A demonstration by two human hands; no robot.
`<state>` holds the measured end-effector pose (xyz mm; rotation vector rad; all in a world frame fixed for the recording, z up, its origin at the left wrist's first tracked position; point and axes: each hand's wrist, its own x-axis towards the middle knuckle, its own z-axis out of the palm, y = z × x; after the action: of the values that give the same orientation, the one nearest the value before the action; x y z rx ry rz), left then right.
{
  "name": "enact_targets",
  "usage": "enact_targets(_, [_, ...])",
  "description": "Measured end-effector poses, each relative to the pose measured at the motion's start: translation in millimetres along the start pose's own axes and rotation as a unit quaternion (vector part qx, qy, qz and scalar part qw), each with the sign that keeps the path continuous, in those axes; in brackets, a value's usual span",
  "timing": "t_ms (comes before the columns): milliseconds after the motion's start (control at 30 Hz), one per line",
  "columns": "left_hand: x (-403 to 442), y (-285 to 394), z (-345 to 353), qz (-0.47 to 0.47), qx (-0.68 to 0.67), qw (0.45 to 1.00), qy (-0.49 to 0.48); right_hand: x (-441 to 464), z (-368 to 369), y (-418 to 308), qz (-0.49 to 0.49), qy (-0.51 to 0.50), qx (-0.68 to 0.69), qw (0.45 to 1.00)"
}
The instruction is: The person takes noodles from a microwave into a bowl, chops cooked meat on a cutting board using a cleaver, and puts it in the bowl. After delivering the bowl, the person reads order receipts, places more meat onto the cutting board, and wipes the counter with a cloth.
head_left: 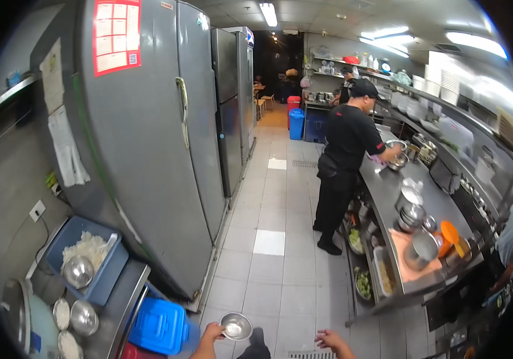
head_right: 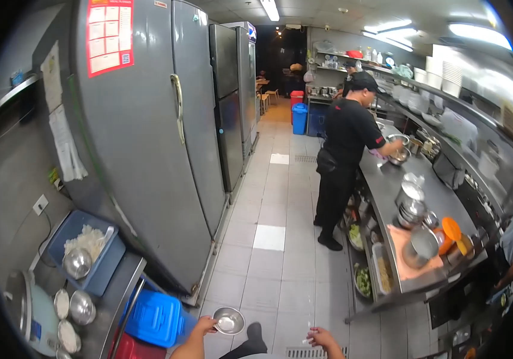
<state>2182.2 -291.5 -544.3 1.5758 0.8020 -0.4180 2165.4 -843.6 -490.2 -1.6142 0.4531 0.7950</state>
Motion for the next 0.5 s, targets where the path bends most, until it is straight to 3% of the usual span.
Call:
enact_targets(100, [89, 131, 30, 0.096, 0.164, 0.979, -0.070, 69, -15, -100, 0.011, 0.001, 0.015, 1.000])
enact_targets(133, [127, 178, 47, 0.160, 0.353, 0.917, -0.091, 85, -17, -120, 0.008, 0.002, 0.042, 0.999])
enact_targets(167, [159, 213, 70, 0.210, 0.345, 0.909, -0.104, 108, -26, -147, -0.044, -0.011, 0.054, 0.998])
enact_targets(200, [195, 254, 97, 0.177, 0.333, 0.911, -0.167, 112, -26, -188, -0.066, 0.009, 0.065, 0.996])
enact_targets(233, [195, 310, 122, 0.182, 0.265, 0.920, -0.222, 114, -21, -248, -0.099, 0.029, 0.074, 0.992])
enact_targets(267, [197, 374, 145, 0.220, 0.308, 0.891, -0.253, 119, -19, -301, -0.100, 0.022, 0.077, 0.992])
enact_targets(300, [175, 437, 167, 0.235, 0.252, 0.895, -0.284, 124, -17, -349, -0.122, 0.034, 0.122, 0.985])
enact_targets(433, [207, 605, 230, 0.262, 0.221, 0.874, -0.344, 234, -34, -489, -0.204, 0.004, 0.164, 0.965])
enact_targets(500, [251, 671, 245, 0.268, 0.221, 0.881, -0.322, 327, -61, -533, -0.199, -0.002, 0.167, 0.966])
